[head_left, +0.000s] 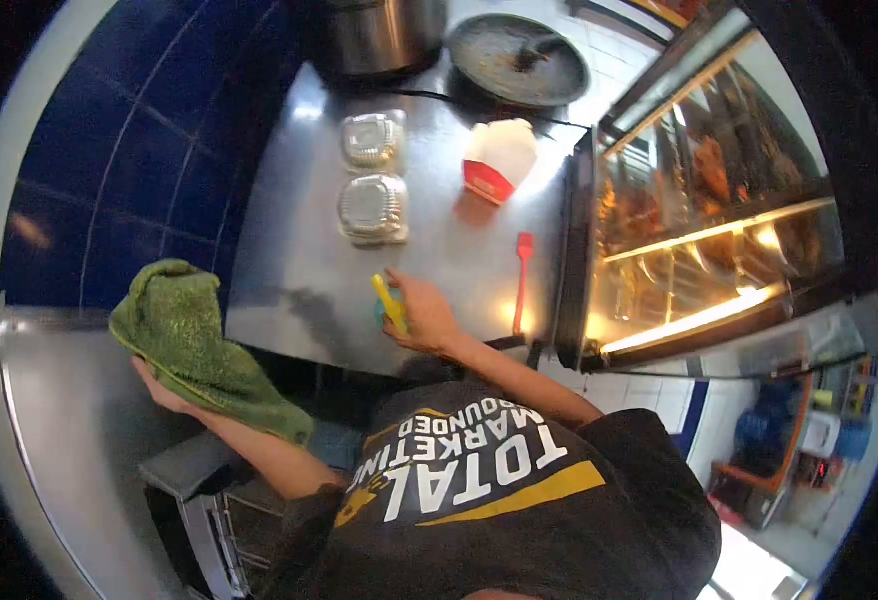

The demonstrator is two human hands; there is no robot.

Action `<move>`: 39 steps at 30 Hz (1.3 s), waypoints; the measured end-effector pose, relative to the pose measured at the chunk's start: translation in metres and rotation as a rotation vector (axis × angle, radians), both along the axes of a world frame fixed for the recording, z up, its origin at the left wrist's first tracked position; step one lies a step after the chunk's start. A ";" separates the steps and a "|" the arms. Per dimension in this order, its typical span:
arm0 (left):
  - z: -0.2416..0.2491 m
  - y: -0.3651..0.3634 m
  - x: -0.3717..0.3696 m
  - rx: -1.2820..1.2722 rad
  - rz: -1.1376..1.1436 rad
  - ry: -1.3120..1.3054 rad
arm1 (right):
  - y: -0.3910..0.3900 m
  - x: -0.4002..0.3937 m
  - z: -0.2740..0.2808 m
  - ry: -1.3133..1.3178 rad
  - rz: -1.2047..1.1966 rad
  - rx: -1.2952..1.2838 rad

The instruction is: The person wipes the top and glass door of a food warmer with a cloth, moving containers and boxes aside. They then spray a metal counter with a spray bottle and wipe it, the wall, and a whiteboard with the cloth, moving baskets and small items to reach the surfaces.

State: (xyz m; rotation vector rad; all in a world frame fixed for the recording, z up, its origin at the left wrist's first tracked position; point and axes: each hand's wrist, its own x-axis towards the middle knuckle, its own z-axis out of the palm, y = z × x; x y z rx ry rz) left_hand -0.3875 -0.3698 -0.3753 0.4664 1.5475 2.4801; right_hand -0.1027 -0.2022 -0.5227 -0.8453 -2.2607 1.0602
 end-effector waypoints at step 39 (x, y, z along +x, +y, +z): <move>-0.128 0.241 0.090 -0.168 -1.049 -0.468 | 0.004 0.328 0.460 0.482 -1.089 1.179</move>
